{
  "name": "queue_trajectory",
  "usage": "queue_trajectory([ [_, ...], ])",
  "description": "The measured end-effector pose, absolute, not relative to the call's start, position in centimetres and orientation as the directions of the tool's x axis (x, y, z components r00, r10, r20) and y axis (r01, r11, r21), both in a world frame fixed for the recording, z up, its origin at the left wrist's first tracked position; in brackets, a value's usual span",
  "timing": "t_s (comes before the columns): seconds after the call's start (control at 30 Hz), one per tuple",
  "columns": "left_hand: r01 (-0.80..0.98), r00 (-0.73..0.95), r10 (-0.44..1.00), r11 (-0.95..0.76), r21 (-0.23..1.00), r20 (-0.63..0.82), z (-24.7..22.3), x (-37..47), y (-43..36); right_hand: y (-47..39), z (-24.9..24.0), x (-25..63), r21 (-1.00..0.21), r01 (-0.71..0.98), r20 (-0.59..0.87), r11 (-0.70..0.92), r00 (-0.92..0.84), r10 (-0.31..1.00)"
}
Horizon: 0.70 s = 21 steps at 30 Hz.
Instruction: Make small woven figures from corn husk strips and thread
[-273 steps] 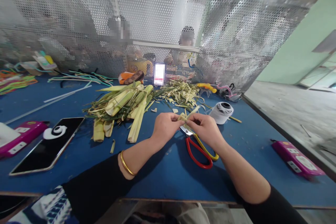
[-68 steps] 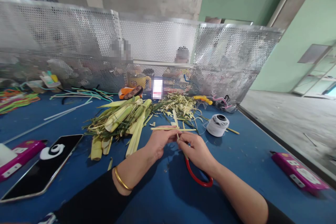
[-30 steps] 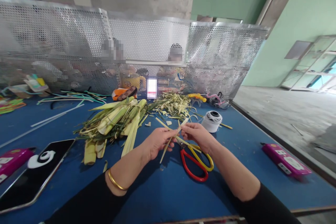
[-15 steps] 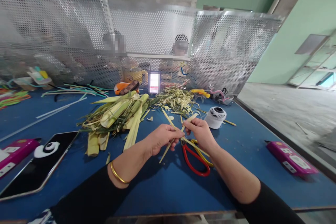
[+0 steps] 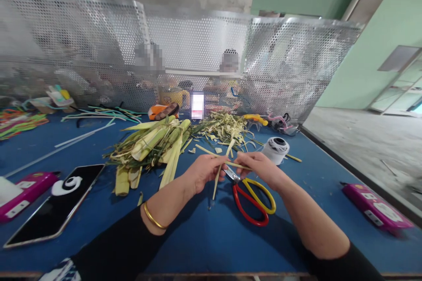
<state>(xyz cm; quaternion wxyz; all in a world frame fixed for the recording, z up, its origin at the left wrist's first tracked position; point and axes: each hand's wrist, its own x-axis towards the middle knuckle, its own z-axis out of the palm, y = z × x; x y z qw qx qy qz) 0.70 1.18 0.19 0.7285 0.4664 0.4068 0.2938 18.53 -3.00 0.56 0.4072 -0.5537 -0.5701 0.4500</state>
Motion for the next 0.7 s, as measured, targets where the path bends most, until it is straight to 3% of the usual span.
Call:
queue_trajectory([
  [0.17,-0.048,0.377,0.886,0.311,0.949,-0.271,-0.1,1.2,1.2,-3.6,0.2,17.4,-0.803,0.553,0.23,0.221,-0.053,0.972],
  [0.3,-0.097,0.299,0.911,0.326,0.94,-0.285,0.1,1.5,1.1,-3.8,-0.1,16.7,-0.753,0.597,0.328,0.277,-0.025,0.944],
  [0.4,-0.13,0.352,0.886,0.365,0.922,-0.301,0.3,1.2,1.2,-3.6,0.1,16.8,-0.848,0.479,0.269,0.229,0.016,0.963],
  [0.5,-0.21,0.45,0.839,0.431,0.877,-0.305,0.5,0.9,1.4,-3.1,0.3,17.7,-0.978,0.144,0.169,0.151,0.126,0.977],
  [0.6,-0.33,0.506,0.799,0.527,0.783,-0.325,0.7,0.6,1.7,-2.5,0.2,18.6,-0.974,-0.161,0.103,0.158,0.304,0.947],
  [0.7,-0.389,0.572,0.752,0.6,0.699,-0.327,0.9,0.6,1.7,-2.2,-0.3,18.6,-0.981,-0.038,0.163,0.189,0.366,0.916],
])
